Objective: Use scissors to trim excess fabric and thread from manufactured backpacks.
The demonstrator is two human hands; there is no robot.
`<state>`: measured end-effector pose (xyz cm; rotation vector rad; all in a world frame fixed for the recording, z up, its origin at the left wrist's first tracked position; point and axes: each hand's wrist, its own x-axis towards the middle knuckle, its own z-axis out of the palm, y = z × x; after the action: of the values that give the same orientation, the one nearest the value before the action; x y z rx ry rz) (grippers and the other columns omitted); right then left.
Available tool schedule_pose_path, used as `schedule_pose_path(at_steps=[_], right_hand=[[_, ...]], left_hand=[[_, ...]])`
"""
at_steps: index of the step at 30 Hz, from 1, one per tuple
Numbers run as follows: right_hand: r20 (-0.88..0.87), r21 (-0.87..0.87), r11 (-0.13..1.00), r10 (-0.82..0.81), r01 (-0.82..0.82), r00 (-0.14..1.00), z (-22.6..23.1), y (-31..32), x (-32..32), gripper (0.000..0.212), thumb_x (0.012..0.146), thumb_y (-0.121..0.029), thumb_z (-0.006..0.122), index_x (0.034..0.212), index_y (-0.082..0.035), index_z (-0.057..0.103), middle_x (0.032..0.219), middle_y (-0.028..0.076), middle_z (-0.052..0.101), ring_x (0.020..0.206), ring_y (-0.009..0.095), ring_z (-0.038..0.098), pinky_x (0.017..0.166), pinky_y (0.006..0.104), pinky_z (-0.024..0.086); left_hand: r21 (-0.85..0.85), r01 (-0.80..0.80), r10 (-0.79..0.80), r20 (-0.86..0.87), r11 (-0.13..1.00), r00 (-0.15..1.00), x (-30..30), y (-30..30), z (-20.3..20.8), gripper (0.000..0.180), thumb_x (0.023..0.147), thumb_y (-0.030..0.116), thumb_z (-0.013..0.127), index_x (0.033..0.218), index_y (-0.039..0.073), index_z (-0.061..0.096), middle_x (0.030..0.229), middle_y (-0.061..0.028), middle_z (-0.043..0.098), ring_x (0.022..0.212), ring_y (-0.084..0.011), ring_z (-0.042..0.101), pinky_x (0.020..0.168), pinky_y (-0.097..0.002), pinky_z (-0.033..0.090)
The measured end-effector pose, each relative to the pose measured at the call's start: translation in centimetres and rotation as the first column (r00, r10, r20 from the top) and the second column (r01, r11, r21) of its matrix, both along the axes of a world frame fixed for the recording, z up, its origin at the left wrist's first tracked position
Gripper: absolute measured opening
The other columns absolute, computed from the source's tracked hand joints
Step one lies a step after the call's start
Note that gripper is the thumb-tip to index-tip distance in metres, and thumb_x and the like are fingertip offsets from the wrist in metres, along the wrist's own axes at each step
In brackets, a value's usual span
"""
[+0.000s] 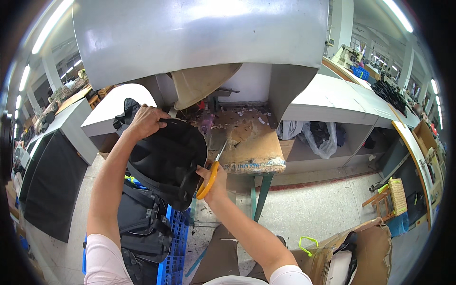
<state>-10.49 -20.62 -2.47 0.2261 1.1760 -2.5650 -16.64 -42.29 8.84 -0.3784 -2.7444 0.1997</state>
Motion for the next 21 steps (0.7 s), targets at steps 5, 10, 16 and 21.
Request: schedule_pose_path(at_steps=[5, 10, 16, 21], right_hand=[[0.028, -0.046, 0.999, 0.019, -0.017, 0.999, -0.9, -1.0, -1.2, 0.035, 0.068, 0.015, 0.053, 0.097, -0.001, 0.043, 0.091, 0.014, 0.057, 0.084, 0.02, 0.056, 0.077, 0.0299, 0.045], [0.018, -0.091, 0.996, 0.014, -0.013, 1.0, -0.6, -1.0, -1.4, 0.037, 0.066, 0.016, 0.052, 0.097, -0.002, 0.043, 0.09, 0.013, 0.057, 0.084, 0.021, 0.056, 0.079, 0.0303, 0.045], [0.078, -0.044, 0.998, -0.036, 0.04, 0.996, -1.3, -0.7, -1.2, 0.039, 0.066, 0.016, 0.052, 0.099, -0.002, 0.043, 0.091, 0.012, 0.056, 0.087, 0.022, 0.057, 0.08, 0.0304, 0.045], [0.046, -0.03, 0.997, -0.063, 0.065, 0.997, -2.0, 0.0, 0.1, 0.039, 0.067, 0.016, 0.051, 0.101, -0.002, 0.043, 0.093, 0.012, 0.055, 0.088, 0.021, 0.057, 0.08, 0.0305, 0.046]], left_hand=[[-0.047, -0.054, 0.057, 0.068, 0.997, 0.996, -0.7, -0.2, -0.4, 0.026, 0.072, 0.023, 0.065, 0.096, 0.013, 0.066, 0.086, -0.0074, 0.063, 0.087, -0.0259, 0.057, 0.081, -0.0377, 0.037], [-0.009, -0.012, 0.012, -0.011, 1.0, 1.0, -1.4, -1.0, -1.1, 0.018, 0.069, 0.019, 0.065, 0.086, 0.013, 0.066, 0.082, -0.0079, 0.063, 0.085, -0.027, 0.057, 0.073, -0.0403, 0.039], [-0.042, 0.065, -0.066, -0.033, 0.997, 0.997, -1.4, 0.1, -1.3, 0.025, 0.07, 0.022, 0.065, 0.094, 0.013, 0.066, 0.081, -0.0073, 0.061, 0.086, -0.0248, 0.056, 0.078, -0.0373, 0.036], [0.009, 0.127, -0.125, -0.097, 0.992, 0.987, -0.8, 1.1, -1.7, 0.021, 0.064, 0.015, 0.065, 0.085, 0.014, 0.067, 0.081, -0.0097, 0.062, 0.089, -0.0265, 0.054, 0.08, -0.0376, 0.037]])
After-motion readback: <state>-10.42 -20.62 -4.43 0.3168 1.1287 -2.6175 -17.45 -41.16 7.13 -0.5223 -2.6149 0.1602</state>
